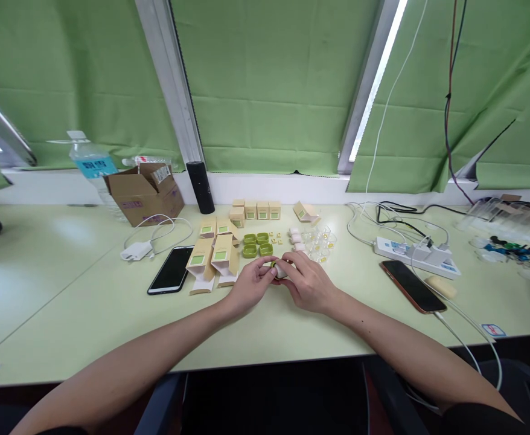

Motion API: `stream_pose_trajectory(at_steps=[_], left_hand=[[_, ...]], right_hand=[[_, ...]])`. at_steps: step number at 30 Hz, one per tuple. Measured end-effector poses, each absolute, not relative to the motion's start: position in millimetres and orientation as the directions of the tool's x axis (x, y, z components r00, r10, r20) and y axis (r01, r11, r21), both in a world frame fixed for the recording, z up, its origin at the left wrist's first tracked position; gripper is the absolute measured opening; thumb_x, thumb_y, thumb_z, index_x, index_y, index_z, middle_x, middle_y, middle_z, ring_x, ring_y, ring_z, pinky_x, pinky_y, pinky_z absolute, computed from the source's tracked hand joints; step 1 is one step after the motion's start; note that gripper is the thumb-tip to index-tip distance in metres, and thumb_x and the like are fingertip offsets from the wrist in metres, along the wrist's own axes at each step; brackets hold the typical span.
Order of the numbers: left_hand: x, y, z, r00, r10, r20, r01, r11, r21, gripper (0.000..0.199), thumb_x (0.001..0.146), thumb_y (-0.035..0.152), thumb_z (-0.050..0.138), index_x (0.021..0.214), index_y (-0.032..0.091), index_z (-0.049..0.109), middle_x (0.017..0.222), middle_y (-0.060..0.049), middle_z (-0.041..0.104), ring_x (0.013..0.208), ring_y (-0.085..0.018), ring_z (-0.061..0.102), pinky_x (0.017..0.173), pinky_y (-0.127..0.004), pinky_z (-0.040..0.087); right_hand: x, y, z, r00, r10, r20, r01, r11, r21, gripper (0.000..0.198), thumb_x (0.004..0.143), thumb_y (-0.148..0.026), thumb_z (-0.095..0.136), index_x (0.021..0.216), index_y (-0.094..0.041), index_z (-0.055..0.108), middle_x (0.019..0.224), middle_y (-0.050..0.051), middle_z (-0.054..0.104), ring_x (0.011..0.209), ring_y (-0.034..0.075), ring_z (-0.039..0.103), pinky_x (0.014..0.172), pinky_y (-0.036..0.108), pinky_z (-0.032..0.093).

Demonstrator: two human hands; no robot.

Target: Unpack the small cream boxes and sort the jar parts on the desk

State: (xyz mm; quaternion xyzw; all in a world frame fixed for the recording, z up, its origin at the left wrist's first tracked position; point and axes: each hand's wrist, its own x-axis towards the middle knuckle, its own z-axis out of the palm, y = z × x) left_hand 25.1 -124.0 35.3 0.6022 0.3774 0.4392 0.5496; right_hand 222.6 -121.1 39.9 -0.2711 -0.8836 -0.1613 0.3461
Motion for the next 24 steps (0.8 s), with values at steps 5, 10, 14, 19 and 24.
stream_pose_trajectory(at_steps=[5, 10, 14, 19, 24], left_hand=[[25.3, -125.1, 38.0, 0.339, 0.933, 0.120, 0.032, -0.139, 0.990, 0.049, 0.089, 0.047, 0.071, 0.125, 0.016, 0.061, 0.086, -0.007, 0.076, 0.089, -0.026, 0.075, 0.092, -0.044, 0.058], [24.1, -125.4, 42.4, 0.346, 0.932, 0.113, 0.158, -0.176, 0.972, 0.039, 0.089, 0.038, 0.065, 0.122, 0.017, 0.064, 0.076, -0.002, 0.071, 0.077, -0.022, 0.073, 0.079, -0.037, 0.058], [24.1, -126.2, 46.6, 0.326, 0.939, 0.111, 0.275, -0.206, 0.939, 0.032, 0.087, 0.025, 0.056, 0.115, 0.017, 0.067, 0.069, 0.001, 0.066, 0.068, -0.019, 0.067, 0.068, -0.031, 0.052], [24.7, -127.9, 53.2, 0.343, 0.922, 0.177, 0.320, -0.292, 0.901, 0.021, 0.086, 0.020, 0.048, 0.091, 0.018, 0.068, 0.062, 0.003, 0.057, 0.059, -0.015, 0.056, 0.057, -0.026, 0.042], [24.5, -127.0, 53.9, 0.341, 0.918, 0.202, 0.256, -0.298, 0.920, 0.026, 0.093, 0.033, 0.049, 0.098, 0.019, 0.070, 0.073, -0.002, 0.065, 0.065, -0.017, 0.059, 0.062, -0.028, 0.046]], right_hand=[[223.2, -117.6, 36.9, -0.607, 0.368, 0.704, 0.610, 0.784, 0.116, 0.029, 0.102, -0.016, 0.047, 0.129, -0.015, 0.060, 0.105, 0.014, 0.067, 0.089, 0.024, 0.063, 0.065, 0.034, 0.053], [225.6, -116.2, 36.3, -0.628, 0.376, 0.681, 0.611, 0.780, 0.133, 0.025, 0.104, -0.020, 0.047, 0.124, -0.014, 0.061, 0.105, 0.014, 0.068, 0.084, 0.022, 0.065, 0.062, 0.032, 0.052], [221.6, -117.6, 38.1, -0.637, 0.385, 0.668, 0.603, 0.788, 0.121, 0.026, 0.103, -0.016, 0.043, 0.123, -0.013, 0.059, 0.105, 0.014, 0.068, 0.082, 0.021, 0.065, 0.062, 0.032, 0.052], [214.0, -118.8, 38.9, -0.628, 0.395, 0.671, 0.615, 0.779, 0.117, 0.028, 0.103, -0.016, 0.041, 0.126, -0.011, 0.056, 0.104, 0.014, 0.067, 0.083, 0.023, 0.065, 0.058, 0.033, 0.053], [216.6, -114.7, 34.3, -0.575, 0.457, 0.678, 0.616, 0.787, -0.008, 0.029, 0.105, -0.020, 0.041, 0.131, -0.015, 0.052, 0.111, 0.015, 0.063, 0.085, 0.023, 0.065, 0.062, 0.035, 0.058]])
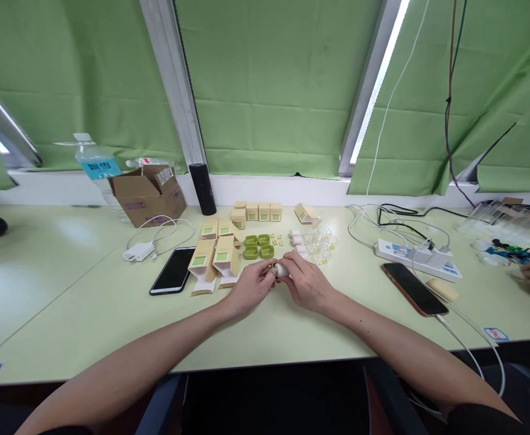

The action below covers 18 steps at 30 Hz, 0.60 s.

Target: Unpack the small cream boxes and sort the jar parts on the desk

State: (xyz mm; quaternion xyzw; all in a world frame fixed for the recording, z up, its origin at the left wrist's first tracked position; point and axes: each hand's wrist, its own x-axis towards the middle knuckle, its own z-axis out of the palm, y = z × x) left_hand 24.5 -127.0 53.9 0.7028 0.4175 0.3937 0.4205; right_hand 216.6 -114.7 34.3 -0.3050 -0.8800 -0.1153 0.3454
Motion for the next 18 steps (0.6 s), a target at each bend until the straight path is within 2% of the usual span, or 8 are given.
stream_pose_trajectory(at_steps=[3, 6, 10, 14, 18], left_hand=[[21.0, -125.2, 50.3, 0.340, 0.907, 0.247, 0.326, -0.360, 0.874, 0.036, 0.094, 0.041, 0.055, 0.118, 0.018, 0.070, 0.080, -0.004, 0.067, 0.073, -0.020, 0.061, 0.068, -0.031, 0.048], [16.4, -124.3, 46.9, 0.350, 0.879, 0.324, 0.454, -0.462, 0.762, 0.043, 0.090, 0.043, 0.064, 0.126, 0.021, 0.068, 0.085, -0.003, 0.067, 0.077, -0.022, 0.060, 0.072, -0.034, 0.048], [13.5, -123.4, 46.0, 0.406, 0.814, 0.416, 0.537, -0.581, 0.612, 0.039, 0.089, 0.038, 0.069, 0.124, 0.023, 0.067, 0.088, -0.003, 0.066, 0.084, -0.024, 0.059, 0.081, -0.037, 0.046], [14.1, -122.3, 48.4, 0.419, 0.791, 0.446, 0.601, -0.609, 0.517, 0.035, 0.092, 0.040, 0.067, 0.122, 0.022, 0.069, 0.080, -0.003, 0.064, 0.080, -0.024, 0.056, 0.076, -0.037, 0.041], [10.6, -117.9, 49.4, 0.362, 0.819, 0.445, 0.633, -0.566, 0.528, 0.035, 0.092, 0.043, 0.068, 0.119, 0.021, 0.071, 0.079, -0.004, 0.062, 0.079, -0.025, 0.054, 0.072, -0.037, 0.041]], right_hand=[[220.9, -111.5, 30.7, -0.557, 0.472, 0.683, 0.590, 0.804, -0.075, 0.029, 0.104, -0.020, 0.044, 0.132, -0.017, 0.050, 0.113, 0.016, 0.062, 0.091, 0.025, 0.066, 0.068, 0.039, 0.061], [224.3, -110.0, 28.5, -0.542, 0.491, 0.682, 0.561, 0.816, -0.141, 0.033, 0.102, -0.018, 0.047, 0.135, -0.019, 0.048, 0.117, 0.016, 0.061, 0.099, 0.027, 0.066, 0.075, 0.042, 0.063], [224.9, -111.3, 30.0, -0.543, 0.502, 0.673, 0.516, 0.832, -0.205, 0.038, 0.101, -0.016, 0.047, 0.138, -0.021, 0.045, 0.122, 0.016, 0.061, 0.104, 0.028, 0.066, 0.078, 0.045, 0.063], [224.6, -112.8, 36.3, -0.524, 0.502, 0.688, 0.466, 0.845, -0.261, 0.030, 0.104, -0.020, 0.047, 0.133, -0.022, 0.047, 0.118, 0.015, 0.064, 0.110, 0.028, 0.065, 0.084, 0.046, 0.062], [234.3, -109.3, 45.9, -0.430, 0.552, 0.715, 0.479, 0.810, -0.337, 0.021, 0.105, -0.025, 0.048, 0.125, -0.022, 0.051, 0.110, 0.012, 0.067, 0.093, 0.024, 0.067, 0.077, 0.040, 0.060]])
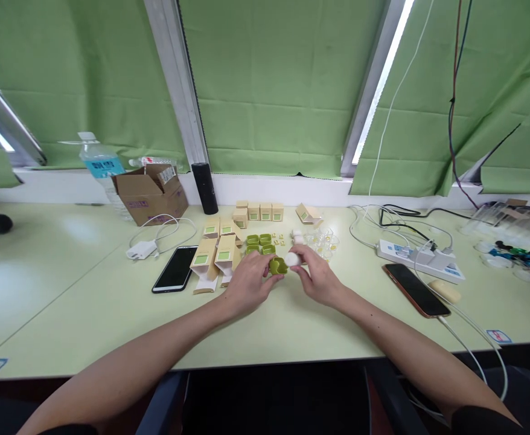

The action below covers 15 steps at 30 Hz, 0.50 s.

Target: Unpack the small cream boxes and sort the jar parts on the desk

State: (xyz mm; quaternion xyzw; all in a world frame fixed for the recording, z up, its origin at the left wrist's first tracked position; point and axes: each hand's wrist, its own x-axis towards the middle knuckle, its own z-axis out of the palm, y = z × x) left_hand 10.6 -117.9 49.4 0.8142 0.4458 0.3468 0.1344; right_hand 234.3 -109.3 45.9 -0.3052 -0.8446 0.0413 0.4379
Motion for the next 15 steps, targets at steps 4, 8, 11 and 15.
stream_pose_trajectory(at_steps=[4, 8, 11, 15], left_hand=[[3.3, -107.5, 48.0, 0.233, 0.862, 0.450, 0.595, -0.493, 0.635, 0.038, 0.091, 0.041, 0.067, 0.122, 0.020, 0.069, 0.091, -0.006, 0.066, 0.091, -0.027, 0.058, 0.081, -0.039, 0.046], [1.7, -101.9, 47.5, 0.146, 0.873, 0.465, 0.542, -0.463, 0.701, 0.041, 0.088, 0.038, 0.068, 0.125, 0.022, 0.067, 0.100, -0.006, 0.068, 0.098, -0.026, 0.060, 0.090, -0.040, 0.048], [3.3, -103.7, 48.4, 0.130, 0.861, 0.492, 0.529, -0.480, 0.700, 0.041, 0.087, 0.039, 0.070, 0.125, 0.023, 0.067, 0.102, -0.006, 0.068, 0.101, -0.027, 0.059, 0.094, -0.041, 0.048], [5.0, -108.5, 49.7, 0.129, 0.859, 0.496, 0.529, -0.483, 0.698, 0.040, 0.088, 0.039, 0.070, 0.124, 0.024, 0.068, 0.103, -0.006, 0.068, 0.105, -0.027, 0.058, 0.096, -0.042, 0.047]], right_hand=[[254.2, -101.3, 58.9, -0.274, 0.564, 0.779, 0.546, 0.758, -0.357, 0.021, 0.101, -0.032, 0.057, 0.120, -0.023, 0.056, 0.113, 0.010, 0.070, 0.092, 0.023, 0.067, 0.075, 0.037, 0.057], [264.7, -97.6, 67.6, -0.395, 0.615, 0.682, 0.724, 0.666, -0.182, 0.019, 0.091, -0.032, 0.070, 0.106, -0.022, 0.064, 0.105, 0.009, 0.073, 0.096, 0.027, 0.065, 0.077, 0.040, 0.051], [262.0, -99.4, 68.4, -0.504, 0.730, 0.461, 0.819, 0.574, -0.013, 0.017, 0.081, -0.027, 0.078, 0.095, -0.020, 0.069, 0.095, 0.009, 0.074, 0.094, 0.029, 0.063, 0.080, 0.041, 0.045], [257.0, -102.1, 67.8, -0.518, 0.813, 0.266, 0.854, 0.512, 0.098, 0.016, 0.079, -0.022, 0.077, 0.095, -0.019, 0.073, 0.095, 0.008, 0.075, 0.097, 0.028, 0.064, 0.082, 0.040, 0.039]])
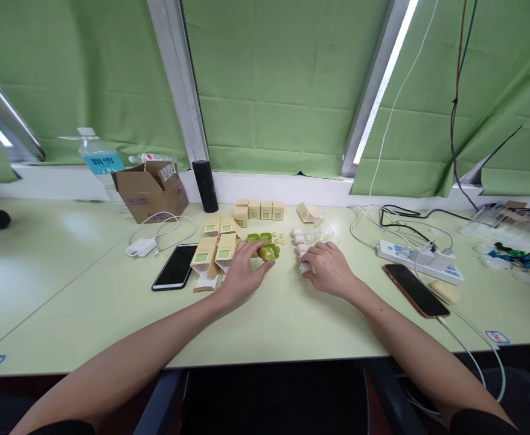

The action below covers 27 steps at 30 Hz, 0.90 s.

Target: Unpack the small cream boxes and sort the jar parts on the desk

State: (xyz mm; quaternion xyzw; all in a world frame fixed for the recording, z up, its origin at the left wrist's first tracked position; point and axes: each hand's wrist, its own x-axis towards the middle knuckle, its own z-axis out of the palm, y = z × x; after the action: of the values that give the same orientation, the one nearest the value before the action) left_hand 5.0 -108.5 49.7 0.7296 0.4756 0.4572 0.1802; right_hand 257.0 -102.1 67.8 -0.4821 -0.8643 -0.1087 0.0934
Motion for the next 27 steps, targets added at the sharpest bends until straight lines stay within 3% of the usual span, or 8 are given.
stream_pose_trajectory(at_steps=[11, 17, 20, 23, 27], left_hand=[[7.4, -109.3, 43.3, 0.162, 0.839, 0.519, 0.517, -0.520, 0.680, 0.038, 0.090, 0.037, 0.070, 0.125, 0.023, 0.067, 0.106, -0.008, 0.067, 0.108, -0.028, 0.057, 0.098, -0.043, 0.047], [7.1, -109.3, 39.7, 0.172, 0.827, 0.536, 0.517, -0.539, 0.665, 0.037, 0.091, 0.034, 0.069, 0.127, 0.025, 0.066, 0.113, -0.008, 0.065, 0.113, -0.028, 0.056, 0.103, -0.047, 0.046], [7.5, -109.9, 38.9, 0.186, 0.824, 0.535, 0.493, -0.550, 0.675, 0.037, 0.091, 0.032, 0.069, 0.127, 0.026, 0.065, 0.123, -0.009, 0.064, 0.122, -0.028, 0.055, 0.108, -0.048, 0.045], [8.5, -111.1, 38.8, 0.211, 0.832, 0.513, 0.416, -0.551, 0.723, 0.037, 0.091, 0.031, 0.069, 0.127, 0.025, 0.064, 0.131, -0.010, 0.064, 0.125, -0.028, 0.058, 0.109, -0.047, 0.047], [11.1, -113.8, 37.5, 0.263, 0.857, 0.443, 0.271, -0.506, 0.819, 0.043, 0.090, 0.032, 0.072, 0.131, 0.023, 0.062, 0.131, -0.010, 0.068, 0.119, -0.026, 0.064, 0.106, -0.044, 0.051]], right_hand=[[255.9, -101.8, 66.2, -0.469, 0.861, 0.197, 0.883, 0.449, 0.141, 0.026, 0.081, -0.017, 0.072, 0.107, -0.017, 0.066, 0.104, 0.010, 0.073, 0.098, 0.027, 0.067, 0.079, 0.036, 0.036], [258.4, -103.1, 72.5, -0.446, 0.872, 0.203, 0.895, 0.439, 0.080, 0.032, 0.081, -0.021, 0.076, 0.111, -0.019, 0.065, 0.109, 0.010, 0.070, 0.100, 0.028, 0.067, 0.079, 0.035, 0.042], [260.2, -103.1, 73.3, -0.447, 0.851, 0.274, 0.889, 0.456, 0.034, 0.031, 0.081, -0.021, 0.075, 0.110, -0.019, 0.064, 0.107, 0.009, 0.071, 0.098, 0.028, 0.067, 0.080, 0.037, 0.046], [260.7, -103.0, 69.2, -0.475, 0.752, 0.457, 0.836, 0.547, -0.031, 0.031, 0.083, -0.018, 0.071, 0.113, -0.020, 0.062, 0.108, 0.010, 0.071, 0.097, 0.029, 0.067, 0.080, 0.040, 0.051], [251.9, -106.9, 58.5, -0.543, 0.466, 0.699, 0.619, 0.784, -0.041, 0.048, 0.090, -0.018, 0.065, 0.137, -0.018, 0.052, 0.127, 0.016, 0.066, 0.115, 0.032, 0.064, 0.091, 0.047, 0.056]])
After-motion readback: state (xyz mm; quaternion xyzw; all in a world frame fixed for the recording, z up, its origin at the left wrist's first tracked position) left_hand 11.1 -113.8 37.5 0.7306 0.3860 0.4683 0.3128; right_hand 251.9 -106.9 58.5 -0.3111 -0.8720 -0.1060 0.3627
